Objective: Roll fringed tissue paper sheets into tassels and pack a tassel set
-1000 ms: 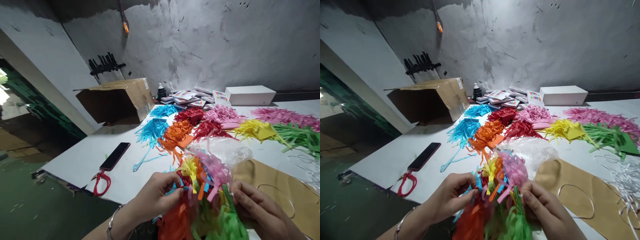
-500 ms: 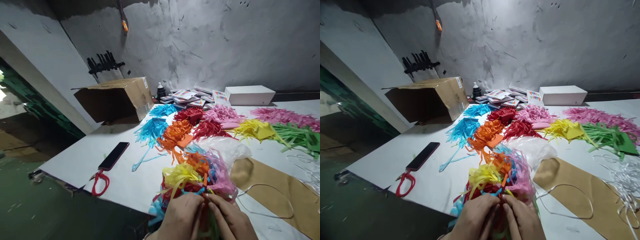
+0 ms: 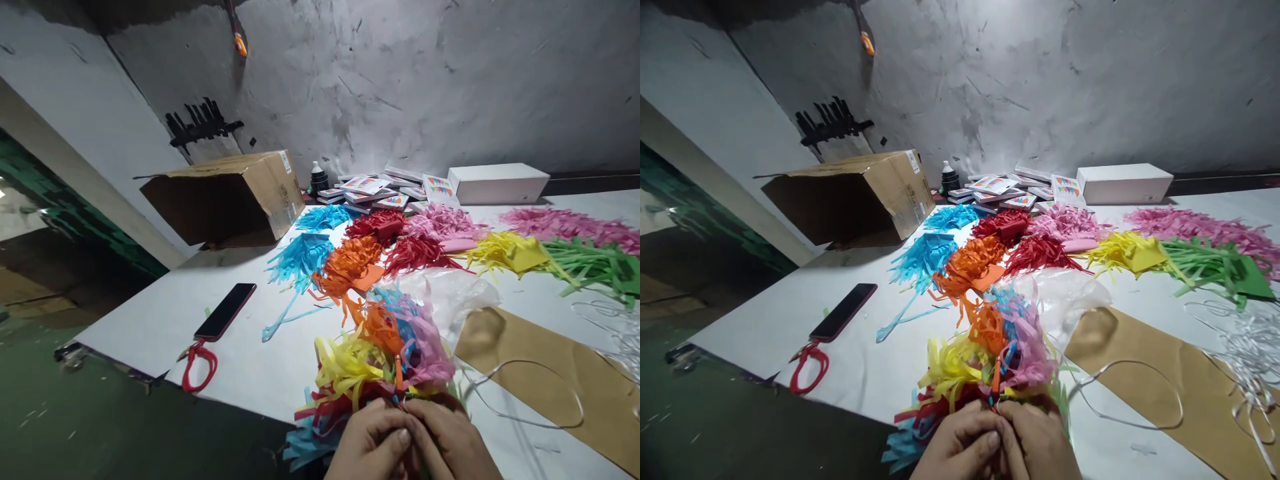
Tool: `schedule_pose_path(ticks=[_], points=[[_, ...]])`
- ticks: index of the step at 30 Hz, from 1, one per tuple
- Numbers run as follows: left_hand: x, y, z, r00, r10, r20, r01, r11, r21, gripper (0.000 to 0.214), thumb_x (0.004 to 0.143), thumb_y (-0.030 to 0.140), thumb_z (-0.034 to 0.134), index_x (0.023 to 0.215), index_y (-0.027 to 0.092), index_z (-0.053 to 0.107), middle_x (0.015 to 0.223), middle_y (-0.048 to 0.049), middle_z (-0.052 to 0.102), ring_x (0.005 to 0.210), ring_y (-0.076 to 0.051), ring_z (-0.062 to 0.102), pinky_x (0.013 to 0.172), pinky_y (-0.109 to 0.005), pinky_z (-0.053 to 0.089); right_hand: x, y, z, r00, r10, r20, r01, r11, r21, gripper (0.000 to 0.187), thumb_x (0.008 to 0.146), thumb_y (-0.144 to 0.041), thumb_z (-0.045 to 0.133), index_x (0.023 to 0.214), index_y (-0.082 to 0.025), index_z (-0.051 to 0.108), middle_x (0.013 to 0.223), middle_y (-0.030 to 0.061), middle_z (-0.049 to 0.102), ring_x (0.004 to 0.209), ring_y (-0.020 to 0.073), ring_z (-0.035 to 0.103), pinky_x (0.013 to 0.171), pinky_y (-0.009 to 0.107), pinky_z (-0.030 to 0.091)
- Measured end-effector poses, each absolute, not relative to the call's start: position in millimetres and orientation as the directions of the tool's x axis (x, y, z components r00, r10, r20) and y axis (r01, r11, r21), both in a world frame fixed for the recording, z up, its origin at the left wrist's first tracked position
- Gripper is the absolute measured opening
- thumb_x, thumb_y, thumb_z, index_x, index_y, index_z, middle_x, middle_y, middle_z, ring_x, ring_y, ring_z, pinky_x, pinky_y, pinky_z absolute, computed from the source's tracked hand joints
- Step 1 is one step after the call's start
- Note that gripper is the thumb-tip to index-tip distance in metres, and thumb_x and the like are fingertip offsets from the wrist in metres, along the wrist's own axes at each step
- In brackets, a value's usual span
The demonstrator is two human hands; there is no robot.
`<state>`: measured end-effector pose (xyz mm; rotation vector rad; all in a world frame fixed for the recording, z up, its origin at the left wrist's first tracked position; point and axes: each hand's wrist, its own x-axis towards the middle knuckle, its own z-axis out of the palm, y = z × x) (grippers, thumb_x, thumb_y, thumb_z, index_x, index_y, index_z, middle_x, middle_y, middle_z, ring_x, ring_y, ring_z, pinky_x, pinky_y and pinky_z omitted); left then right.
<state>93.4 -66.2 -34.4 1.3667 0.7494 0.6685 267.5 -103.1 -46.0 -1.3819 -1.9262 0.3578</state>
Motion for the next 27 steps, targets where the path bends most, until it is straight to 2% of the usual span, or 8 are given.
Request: schedule_pose_path(ticks=[4, 7, 8, 10, 12, 14, 20, 27], points=[[96.4, -72.3, -44.0, 0.672, 0.695, -0.256, -0.192, 0.497, 0.846, 0.055, 0.075, 0.061, 0.079, 0.108, 0.018, 0.076, 0.080, -0.0022, 0.055, 0.062, -0.010, 0.054, 0.066, -0.024, 0.047, 268.6, -99.0, -35.4, -0.135, 0.922, 0.362, 0.686, 0.351, -0.638, 0.022, 0.101, -0.030, 0.048, 0.100, -0.026, 0.070, 0.089, 0.0011, 0.078, 0.078, 0.0161, 0.074, 0.072, 0.025, 0.055], [94.7, -73.8, -37.5, 0.695, 0.670, -0.260, -0.189, 0.520, 0.833, 0.058, 0.073, 0.059, 0.083, 0.114, 0.019, 0.074, 0.085, -0.0034, 0.055, 0.068, -0.010, 0.054, 0.072, -0.024, 0.046, 266.6, -97.1, -28.2, -0.101, 0.935, 0.340, 0.624, 0.326, -0.711, 0.028, 0.102, -0.037, 0.046, 0.091, -0.026, 0.070, 0.080, 0.0023, 0.076, 0.072, 0.0167, 0.072, 0.071, 0.025, 0.054], [93.6, -73.4, -34.0, 0.695, 0.685, -0.217, -0.156, 0.438, 0.885, 0.056, 0.076, 0.061, 0.079, 0.112, 0.019, 0.074, 0.089, -0.0046, 0.054, 0.070, -0.011, 0.053, 0.070, -0.024, 0.046, 266.2, -96.8, -26.5, -0.093, 0.947, 0.308, 0.598, 0.301, -0.743, 0.031, 0.103, -0.039, 0.045, 0.089, -0.026, 0.069, 0.078, 0.0018, 0.075, 0.070, 0.0162, 0.071, 0.070, 0.024, 0.053], [91.1, -71.7, -28.6, 0.687, 0.723, -0.067, -0.053, 0.142, 0.988, 0.051, 0.087, 0.064, 0.064, 0.107, 0.018, 0.075, 0.092, -0.0071, 0.055, 0.075, -0.015, 0.055, 0.070, -0.026, 0.048, 266.1, -97.1, -24.1, -0.079, 0.972, 0.222, 0.552, 0.228, -0.802, 0.036, 0.104, -0.042, 0.042, 0.086, -0.025, 0.068, 0.076, 0.0003, 0.073, 0.069, 0.0150, 0.070, 0.068, 0.022, 0.051], [88.0, -70.4, -28.3, 0.676, 0.732, 0.089, 0.065, -0.180, 0.982, 0.046, 0.098, 0.057, 0.050, 0.101, 0.018, 0.075, 0.089, -0.0088, 0.058, 0.080, -0.018, 0.059, 0.073, -0.028, 0.050, 266.8, -98.4, -22.8, -0.072, 0.988, 0.139, 0.515, 0.156, -0.843, 0.039, 0.104, -0.045, 0.041, 0.085, -0.025, 0.068, 0.073, -0.0010, 0.072, 0.070, 0.0148, 0.068, 0.069, 0.021, 0.049], [84.6, -70.4, -32.5, 0.651, 0.729, 0.212, 0.137, -0.388, 0.911, 0.039, 0.104, 0.044, 0.043, 0.102, 0.019, 0.073, 0.084, -0.0088, 0.063, 0.080, -0.018, 0.063, 0.075, -0.026, 0.051, 267.7, -100.3, -21.2, -0.099, 0.993, 0.071, 0.472, 0.110, -0.875, 0.042, 0.103, -0.048, 0.041, 0.080, -0.025, 0.066, 0.068, -0.0020, 0.069, 0.068, 0.0146, 0.066, 0.069, 0.021, 0.048], [78.4, -74.2, -41.0, 0.574, 0.683, 0.451, 0.174, -0.640, 0.748, 0.019, 0.097, 0.014, 0.048, 0.105, 0.020, 0.064, 0.076, -0.0051, 0.070, 0.067, -0.014, 0.065, 0.065, -0.020, 0.051, 267.7, -103.5, -11.3, -0.211, 0.971, -0.113, 0.276, -0.052, -0.960, 0.051, 0.101, -0.058, 0.040, 0.070, -0.022, 0.060, 0.065, -0.0018, 0.063, 0.065, 0.0140, 0.061, 0.066, 0.021, 0.046], [86.2, -74.2, -45.5, 0.607, 0.597, 0.525, 0.376, -0.798, 0.471, 0.022, 0.100, 0.019, 0.046, 0.091, 0.020, 0.067, 0.070, -0.0044, 0.065, 0.059, -0.014, 0.061, 0.052, -0.020, 0.045, 262.6, -99.6, -18.4, -0.214, 0.962, -0.170, 0.269, -0.109, -0.957, 0.048, 0.097, -0.062, 0.045, 0.086, -0.020, 0.067, 0.078, 0.0015, 0.067, 0.076, 0.0172, 0.063, 0.069, 0.024, 0.048]])
